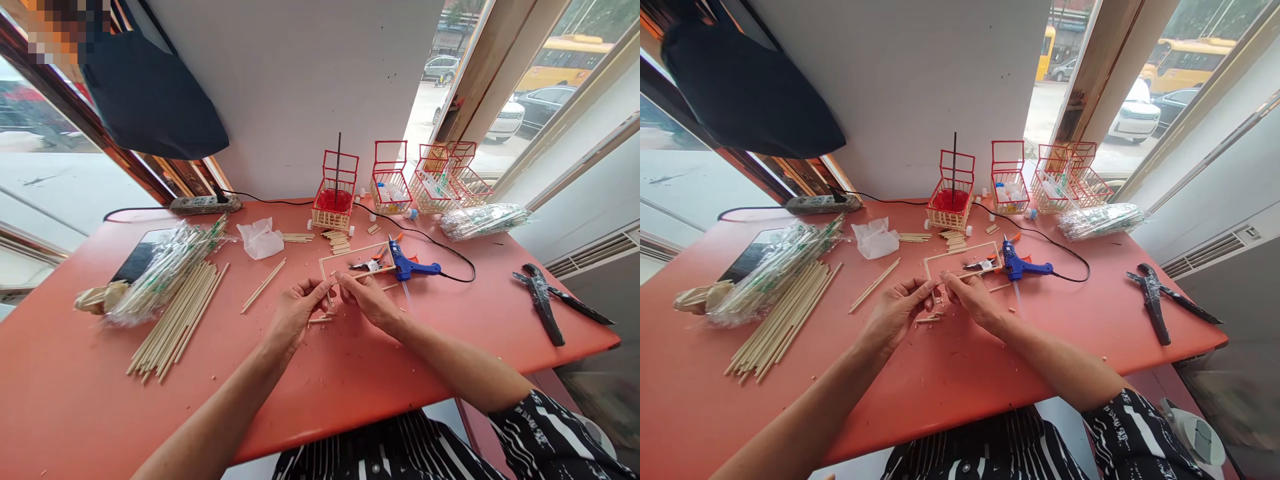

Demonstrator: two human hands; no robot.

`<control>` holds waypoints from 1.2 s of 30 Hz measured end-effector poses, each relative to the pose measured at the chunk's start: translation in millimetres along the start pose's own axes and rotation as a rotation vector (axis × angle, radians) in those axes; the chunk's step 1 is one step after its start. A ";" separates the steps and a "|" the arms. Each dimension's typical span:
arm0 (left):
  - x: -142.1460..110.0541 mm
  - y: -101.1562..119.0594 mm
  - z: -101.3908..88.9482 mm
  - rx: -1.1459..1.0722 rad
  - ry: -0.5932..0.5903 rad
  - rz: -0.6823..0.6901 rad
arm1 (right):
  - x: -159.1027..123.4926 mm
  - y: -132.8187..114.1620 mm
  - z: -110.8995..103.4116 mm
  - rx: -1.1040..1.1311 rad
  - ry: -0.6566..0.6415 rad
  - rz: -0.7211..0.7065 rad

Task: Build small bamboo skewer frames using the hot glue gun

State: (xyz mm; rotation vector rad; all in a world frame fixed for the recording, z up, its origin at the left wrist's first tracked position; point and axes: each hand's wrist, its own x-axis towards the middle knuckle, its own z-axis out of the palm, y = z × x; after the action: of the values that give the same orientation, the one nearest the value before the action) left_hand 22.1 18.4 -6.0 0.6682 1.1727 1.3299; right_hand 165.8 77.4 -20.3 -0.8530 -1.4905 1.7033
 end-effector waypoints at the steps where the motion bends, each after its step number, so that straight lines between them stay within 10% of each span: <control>1: 0.1 0.8 -0.1 -0.004 -0.006 -0.008 | -0.2 -0.3 -0.2 -0.001 -0.004 -0.003; 36: 3.1 -3.2 -2.7 0.019 0.029 0.063 | 1.3 5.4 -0.1 0.092 -0.075 0.060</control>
State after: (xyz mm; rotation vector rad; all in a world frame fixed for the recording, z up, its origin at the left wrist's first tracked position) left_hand 20.3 20.1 -10.6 0.7061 1.1974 1.3870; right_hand 164.7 78.1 -25.7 -0.7998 -1.4361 1.8515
